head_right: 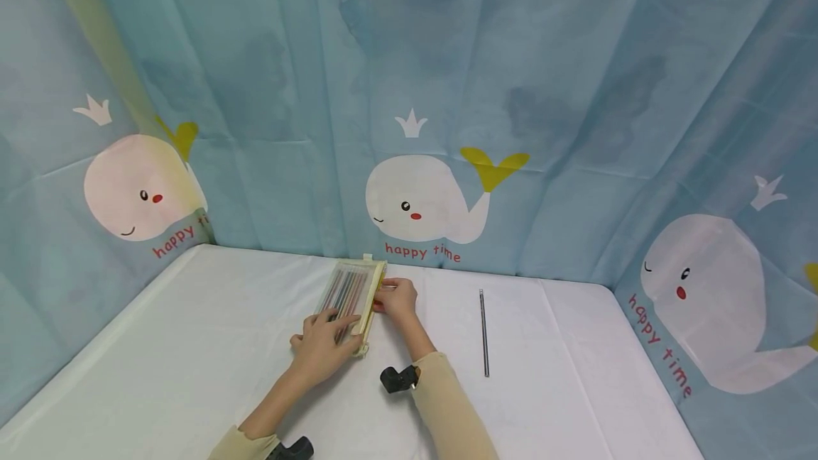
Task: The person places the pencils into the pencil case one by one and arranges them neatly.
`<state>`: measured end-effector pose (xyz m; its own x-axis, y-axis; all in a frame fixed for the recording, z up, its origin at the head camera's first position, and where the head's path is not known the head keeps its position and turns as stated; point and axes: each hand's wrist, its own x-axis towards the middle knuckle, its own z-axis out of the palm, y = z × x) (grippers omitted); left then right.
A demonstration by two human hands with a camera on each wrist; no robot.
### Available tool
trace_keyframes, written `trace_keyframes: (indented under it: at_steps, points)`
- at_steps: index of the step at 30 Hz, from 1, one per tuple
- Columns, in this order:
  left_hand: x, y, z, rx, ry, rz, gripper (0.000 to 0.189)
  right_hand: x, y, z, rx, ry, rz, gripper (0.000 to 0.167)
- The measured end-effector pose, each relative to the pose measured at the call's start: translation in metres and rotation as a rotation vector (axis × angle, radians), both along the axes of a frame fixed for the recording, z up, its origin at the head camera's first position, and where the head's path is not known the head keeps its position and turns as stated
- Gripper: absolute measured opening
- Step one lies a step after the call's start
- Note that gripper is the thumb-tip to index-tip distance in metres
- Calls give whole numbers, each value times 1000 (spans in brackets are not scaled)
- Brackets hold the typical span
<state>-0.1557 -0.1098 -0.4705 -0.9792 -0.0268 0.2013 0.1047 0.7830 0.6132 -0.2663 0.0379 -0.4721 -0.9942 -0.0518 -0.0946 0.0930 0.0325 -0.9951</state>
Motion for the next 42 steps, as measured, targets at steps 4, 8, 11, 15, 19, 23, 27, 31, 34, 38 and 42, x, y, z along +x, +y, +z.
trace_keyframes:
  at_steps: [4,8,11,15,19,23,27,31,34,38,42]
  points:
    - [0,0,0,3,0,2,41,0,-3,0,24,12,1,39]
    - [1,0,-1,7,-3,5,40,0,-7,0,52,32,-3,36]
    - [1,1,-1,12,-4,5,40,1,-8,0,67,39,-4,35]
    - [1,1,-1,14,-2,4,40,1,-7,1,58,39,12,36]
    - [1,0,-1,18,4,2,40,1,0,1,55,40,32,37]
    - [1,-1,-1,19,2,-3,40,3,9,1,85,45,43,37]
    - [1,-1,-2,12,-2,-6,41,6,20,2,96,50,38,37]
    - [1,-1,-1,6,-4,-7,41,11,31,5,109,63,25,36]
    - [1,-1,0,5,-10,-6,41,14,39,8,130,76,15,37]
    - [1,-1,1,6,-9,-8,41,20,48,12,150,93,2,37]
    - [1,-1,2,4,-9,-14,41,25,56,15,155,101,-15,37]
